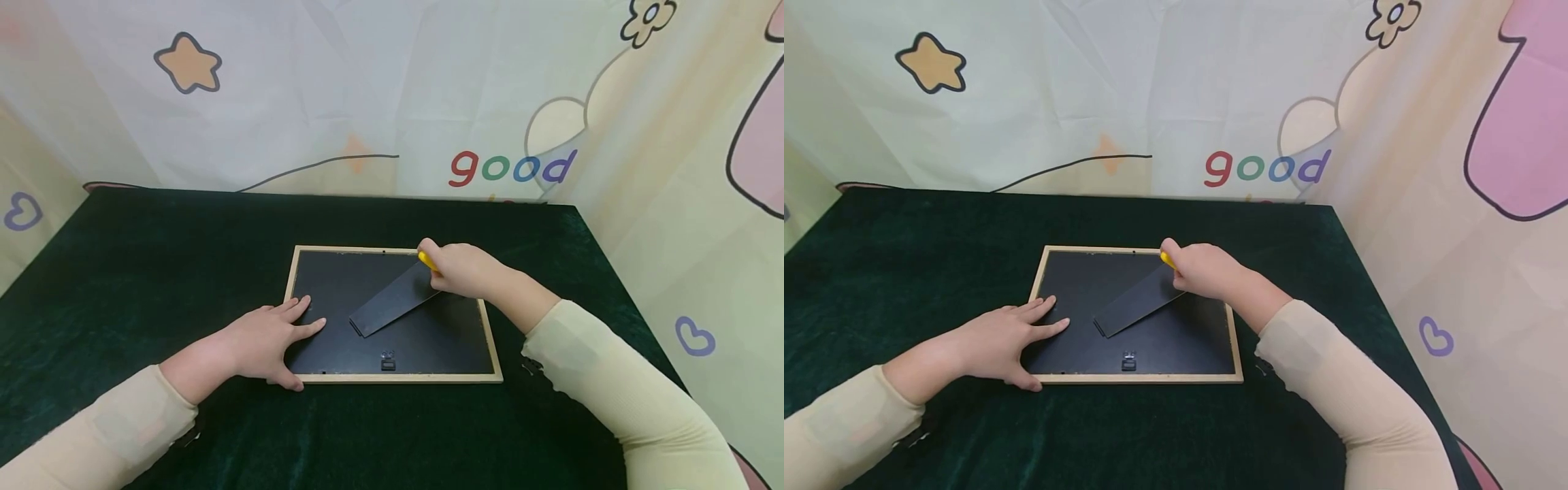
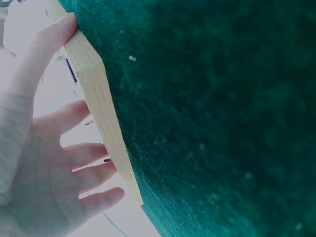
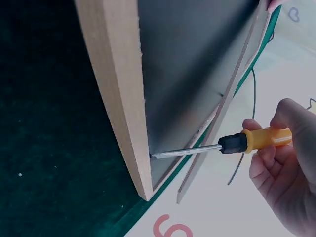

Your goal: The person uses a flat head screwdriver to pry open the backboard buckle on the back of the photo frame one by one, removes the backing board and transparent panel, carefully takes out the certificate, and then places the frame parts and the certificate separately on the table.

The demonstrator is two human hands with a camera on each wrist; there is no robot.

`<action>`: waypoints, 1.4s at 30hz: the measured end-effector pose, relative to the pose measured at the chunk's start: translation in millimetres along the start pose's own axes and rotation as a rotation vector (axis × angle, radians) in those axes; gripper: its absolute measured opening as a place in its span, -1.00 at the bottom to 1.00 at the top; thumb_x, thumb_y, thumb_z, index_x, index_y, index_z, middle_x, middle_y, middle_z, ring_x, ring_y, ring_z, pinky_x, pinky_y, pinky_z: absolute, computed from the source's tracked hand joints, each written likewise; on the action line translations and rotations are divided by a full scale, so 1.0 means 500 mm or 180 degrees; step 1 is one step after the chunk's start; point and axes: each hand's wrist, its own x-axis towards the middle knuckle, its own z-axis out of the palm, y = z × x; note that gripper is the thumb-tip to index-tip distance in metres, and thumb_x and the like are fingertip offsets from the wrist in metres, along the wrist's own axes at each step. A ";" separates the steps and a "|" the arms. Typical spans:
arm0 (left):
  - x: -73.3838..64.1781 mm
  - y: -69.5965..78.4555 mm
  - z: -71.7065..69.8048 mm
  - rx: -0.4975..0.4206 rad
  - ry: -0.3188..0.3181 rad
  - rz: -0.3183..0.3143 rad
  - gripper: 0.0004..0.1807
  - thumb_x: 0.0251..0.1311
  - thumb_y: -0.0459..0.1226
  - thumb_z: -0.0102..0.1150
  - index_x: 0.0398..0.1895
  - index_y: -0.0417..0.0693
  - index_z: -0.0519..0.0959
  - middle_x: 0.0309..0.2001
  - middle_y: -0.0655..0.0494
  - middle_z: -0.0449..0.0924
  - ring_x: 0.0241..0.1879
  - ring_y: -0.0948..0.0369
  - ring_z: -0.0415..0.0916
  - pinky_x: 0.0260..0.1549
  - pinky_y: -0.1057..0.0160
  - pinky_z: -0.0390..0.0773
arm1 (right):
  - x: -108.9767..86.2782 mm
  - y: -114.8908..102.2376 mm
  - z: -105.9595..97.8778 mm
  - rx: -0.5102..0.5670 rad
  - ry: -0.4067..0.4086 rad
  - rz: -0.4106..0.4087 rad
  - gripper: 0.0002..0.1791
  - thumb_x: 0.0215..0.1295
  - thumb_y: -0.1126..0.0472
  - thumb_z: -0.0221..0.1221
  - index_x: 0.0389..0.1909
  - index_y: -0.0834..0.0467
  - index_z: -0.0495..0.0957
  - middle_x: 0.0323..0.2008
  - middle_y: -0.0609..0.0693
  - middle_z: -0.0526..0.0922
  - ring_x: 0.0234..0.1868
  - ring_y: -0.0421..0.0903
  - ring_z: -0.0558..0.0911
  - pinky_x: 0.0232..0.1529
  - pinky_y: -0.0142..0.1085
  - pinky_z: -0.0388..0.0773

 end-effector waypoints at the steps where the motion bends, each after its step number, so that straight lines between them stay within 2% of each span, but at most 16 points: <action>1: 0.000 0.000 -0.001 -0.0003 -0.0004 -0.0006 0.00 -0.19 0.23 0.33 0.37 0.06 0.25 0.40 -0.25 -0.02 0.35 -0.17 -0.02 0.15 -0.15 0.24 | 0.000 0.000 0.001 -0.0025 -0.0013 0.0003 -0.58 0.19 0.29 0.18 0.02 0.14 0.24 -0.60 -0.03 0.43 -0.62 -0.13 0.41 -0.49 -0.36 0.40; 6: 0.001 0.001 -0.003 0.0023 -0.0029 -0.0053 0.01 -0.19 0.23 0.33 0.37 0.07 0.25 0.40 -0.25 -0.02 0.35 -0.17 0.01 0.13 -0.14 0.27 | 0.008 -0.009 0.013 -0.0313 -0.0086 -0.0065 -0.62 0.19 0.26 0.22 -0.03 0.13 0.28 -0.53 -0.01 0.50 -0.55 -0.11 0.46 -0.39 -0.34 0.49; 10: 0.001 0.001 -0.003 0.0053 -0.0042 -0.0063 0.01 -0.19 0.25 0.33 0.37 0.06 0.25 0.40 -0.26 -0.01 0.34 -0.17 0.03 0.12 -0.13 0.29 | 0.021 -0.028 0.033 -0.0746 -0.0332 -0.0213 -0.66 0.21 0.22 0.21 -0.05 0.12 0.32 -0.46 0.02 0.57 -0.50 -0.09 0.50 -0.25 -0.30 0.56; 12: 0.001 0.003 -0.003 0.0062 -0.0028 -0.0047 0.01 -0.19 0.25 0.33 0.37 0.05 0.25 0.39 -0.27 -0.01 0.33 -0.17 0.04 0.11 -0.12 0.30 | 0.022 -0.029 0.036 -0.0778 -0.0395 -0.0218 -0.67 0.21 0.21 0.21 -0.06 0.12 0.33 -0.46 0.02 0.57 -0.48 -0.08 0.51 -0.22 -0.28 0.56; 15: 0.002 0.005 -0.003 0.0049 -0.0024 -0.0028 0.01 -0.19 0.25 0.32 0.37 0.04 0.26 0.39 -0.28 0.00 0.33 -0.17 0.04 0.11 -0.12 0.30 | 0.012 -0.010 0.025 -0.0476 -0.0283 -0.0069 -0.62 0.20 0.22 0.23 -0.04 0.13 0.29 -0.46 0.02 0.54 -0.48 -0.07 0.50 -0.26 -0.28 0.54; 19: 0.003 0.003 -0.003 0.0055 -0.0048 -0.0041 0.01 -0.19 0.25 0.32 0.37 0.05 0.25 0.39 -0.28 0.00 0.33 -0.17 0.05 0.12 -0.12 0.30 | -0.016 0.036 0.003 0.0106 0.0060 0.0177 -0.58 0.23 0.25 0.20 -0.01 0.15 0.20 -0.50 0.02 0.45 -0.51 -0.07 0.45 -0.40 -0.31 0.46; 23: 0.001 0.001 -0.002 0.0060 -0.0055 -0.0057 0.02 -0.19 0.25 0.32 0.37 0.04 0.25 0.39 -0.28 -0.01 0.33 -0.17 0.05 0.12 -0.13 0.28 | -0.044 0.068 -0.005 0.0376 0.0270 0.0249 -0.62 0.27 0.24 0.14 -0.03 0.17 0.18 -0.51 0.03 0.43 -0.54 -0.09 0.44 -0.46 -0.33 0.45; 29: -0.002 0.002 -0.002 0.0044 0.0006 -0.0047 0.01 -0.19 0.24 0.32 0.37 0.04 0.26 0.39 -0.28 0.00 0.32 -0.18 0.06 0.12 -0.14 0.29 | -0.077 0.100 0.002 0.0669 0.0591 0.0330 -0.63 0.26 0.25 0.17 -0.05 0.20 0.20 -0.39 0.05 0.52 -0.47 -0.08 0.50 -0.33 -0.28 0.58; 35: -0.003 0.002 -0.002 0.0033 0.0010 -0.0063 0.01 -0.19 0.25 0.32 0.37 0.04 0.25 0.39 -0.28 0.00 0.32 -0.17 0.07 0.11 -0.14 0.29 | -0.098 0.117 0.015 0.0930 0.0801 0.0278 -0.63 0.26 0.30 0.16 -0.05 0.19 0.19 -0.27 0.09 0.57 -0.38 -0.04 0.55 -0.23 -0.18 0.60; 38: -0.001 0.001 -0.001 0.0030 0.0008 -0.0061 0.02 -0.19 0.26 0.32 0.37 0.05 0.25 0.39 -0.28 -0.01 0.32 -0.17 0.08 0.11 -0.14 0.29 | -0.103 0.116 0.018 0.0938 0.0860 0.0250 -0.63 0.24 0.33 0.17 -0.06 0.19 0.19 -0.27 0.09 0.58 -0.38 -0.04 0.56 -0.23 -0.17 0.60; 40: 0.000 0.000 -0.002 0.0036 0.0003 -0.0057 0.02 -0.20 0.27 0.31 0.37 0.05 0.25 0.39 -0.28 0.00 0.32 -0.17 0.08 0.11 -0.14 0.29 | -0.100 0.106 0.018 0.0767 0.0838 0.0206 -0.62 0.23 0.33 0.18 -0.07 0.19 0.19 -0.31 0.06 0.57 -0.42 -0.07 0.55 -0.27 -0.22 0.60; 42: 0.000 0.000 -0.002 0.0044 -0.0014 -0.0058 0.02 -0.20 0.26 0.31 0.37 0.05 0.25 0.39 -0.28 0.00 0.32 -0.17 0.09 0.11 -0.14 0.28 | -0.088 0.087 0.017 0.0448 0.0718 0.0115 -0.60 0.21 0.31 0.21 -0.06 0.18 0.20 -0.39 0.03 0.54 -0.48 -0.10 0.52 -0.34 -0.28 0.58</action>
